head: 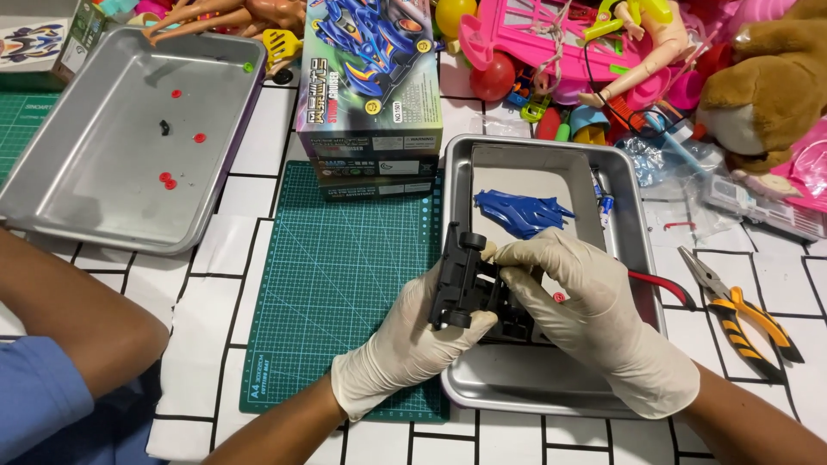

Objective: The person assembles a blue toy car by attaching the body to the chassis and inserting small red circular pieces into the wheel hubs. They manipulate the toy parts by hand on a green cutting mat, occasionally picking up components from a metal tray.

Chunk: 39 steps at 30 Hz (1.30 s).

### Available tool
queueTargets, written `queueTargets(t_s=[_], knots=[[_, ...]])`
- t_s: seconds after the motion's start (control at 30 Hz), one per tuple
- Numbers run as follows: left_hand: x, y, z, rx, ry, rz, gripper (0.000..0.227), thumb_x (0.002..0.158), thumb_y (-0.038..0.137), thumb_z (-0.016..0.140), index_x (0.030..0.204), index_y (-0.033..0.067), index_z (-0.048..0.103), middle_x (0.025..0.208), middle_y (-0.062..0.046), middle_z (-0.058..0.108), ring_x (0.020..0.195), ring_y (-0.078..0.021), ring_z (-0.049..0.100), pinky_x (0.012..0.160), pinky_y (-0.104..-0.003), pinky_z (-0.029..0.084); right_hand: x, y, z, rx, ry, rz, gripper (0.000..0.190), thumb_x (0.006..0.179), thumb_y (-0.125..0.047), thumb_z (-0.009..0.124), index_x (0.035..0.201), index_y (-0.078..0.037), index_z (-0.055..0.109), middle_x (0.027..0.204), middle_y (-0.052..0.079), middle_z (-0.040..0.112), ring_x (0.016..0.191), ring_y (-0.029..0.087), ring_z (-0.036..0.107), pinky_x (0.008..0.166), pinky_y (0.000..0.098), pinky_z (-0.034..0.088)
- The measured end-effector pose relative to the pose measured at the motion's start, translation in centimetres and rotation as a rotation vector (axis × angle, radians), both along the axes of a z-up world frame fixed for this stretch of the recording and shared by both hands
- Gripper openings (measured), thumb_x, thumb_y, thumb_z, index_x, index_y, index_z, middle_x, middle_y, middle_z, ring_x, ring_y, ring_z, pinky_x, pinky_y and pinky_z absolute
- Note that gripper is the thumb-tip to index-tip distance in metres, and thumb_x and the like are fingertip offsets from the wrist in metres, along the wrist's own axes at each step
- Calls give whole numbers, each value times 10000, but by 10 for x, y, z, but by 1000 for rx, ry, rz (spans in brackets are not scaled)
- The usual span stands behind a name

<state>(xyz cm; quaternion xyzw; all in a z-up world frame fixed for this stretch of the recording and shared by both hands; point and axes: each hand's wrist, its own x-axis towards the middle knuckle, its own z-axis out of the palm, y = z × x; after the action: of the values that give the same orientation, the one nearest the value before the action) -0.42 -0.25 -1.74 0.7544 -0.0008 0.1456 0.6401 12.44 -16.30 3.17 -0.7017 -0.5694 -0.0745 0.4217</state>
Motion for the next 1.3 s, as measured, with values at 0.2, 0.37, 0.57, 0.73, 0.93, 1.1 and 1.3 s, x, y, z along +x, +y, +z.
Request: queueTargets(t_s=[0.2,0.37,0.57,0.73,0.93,1.1,1.3], knots=[[1,-1,-3,151,-85,72,522,878,242,733,1340,66,564,1027,-49,756,903,-231,780,830,-349,639,-2,0,-1,-16,149,-40,171,929,-26,717,1086,-44,651,967,30,715,717,94,628,675,226,529],[0,0,10,10,-59,6,607,911,169,669,1479,73,477,1403,-103,656,1311,-252,659,1129,-360,521,3,-3,2,-47,163,-57,207,915,-46,730,1102,-47,641,953,47,684,759,132,629,714,254,517],[-3,6,8,-265,246,-14,123,858,133,662,747,96,624,684,-4,639,655,-165,634,644,-342,573,9,-2,8,-68,-21,21,268,933,-84,737,1186,-74,650,1049,92,668,946,221,662,862,332,543],[-2,5,9,-303,216,-35,105,821,83,657,914,69,702,811,-16,705,791,-175,682,764,-343,605,7,-4,0,-99,-43,-3,351,901,-249,769,1186,-84,648,1070,108,657,949,253,640,871,370,516],[-2,3,15,-195,229,-17,109,802,51,637,738,114,576,653,33,568,620,-135,554,598,-314,495,4,-2,-2,-133,-51,-37,409,881,-310,803,1201,-111,644,1100,102,648,980,265,631,890,384,496],[-2,3,11,-255,257,-8,65,792,66,659,735,80,631,646,18,629,606,-121,601,595,-298,530,2,0,-3,-119,-66,-30,408,885,-321,800,1180,-96,630,1084,105,639,991,265,624,911,393,478],[-2,3,8,-191,165,-36,52,840,98,649,826,106,600,731,26,588,696,-138,574,662,-315,517,5,-3,-1,-151,-28,-14,416,890,-325,787,1198,-95,627,1121,124,630,1035,283,617,941,403,476]])
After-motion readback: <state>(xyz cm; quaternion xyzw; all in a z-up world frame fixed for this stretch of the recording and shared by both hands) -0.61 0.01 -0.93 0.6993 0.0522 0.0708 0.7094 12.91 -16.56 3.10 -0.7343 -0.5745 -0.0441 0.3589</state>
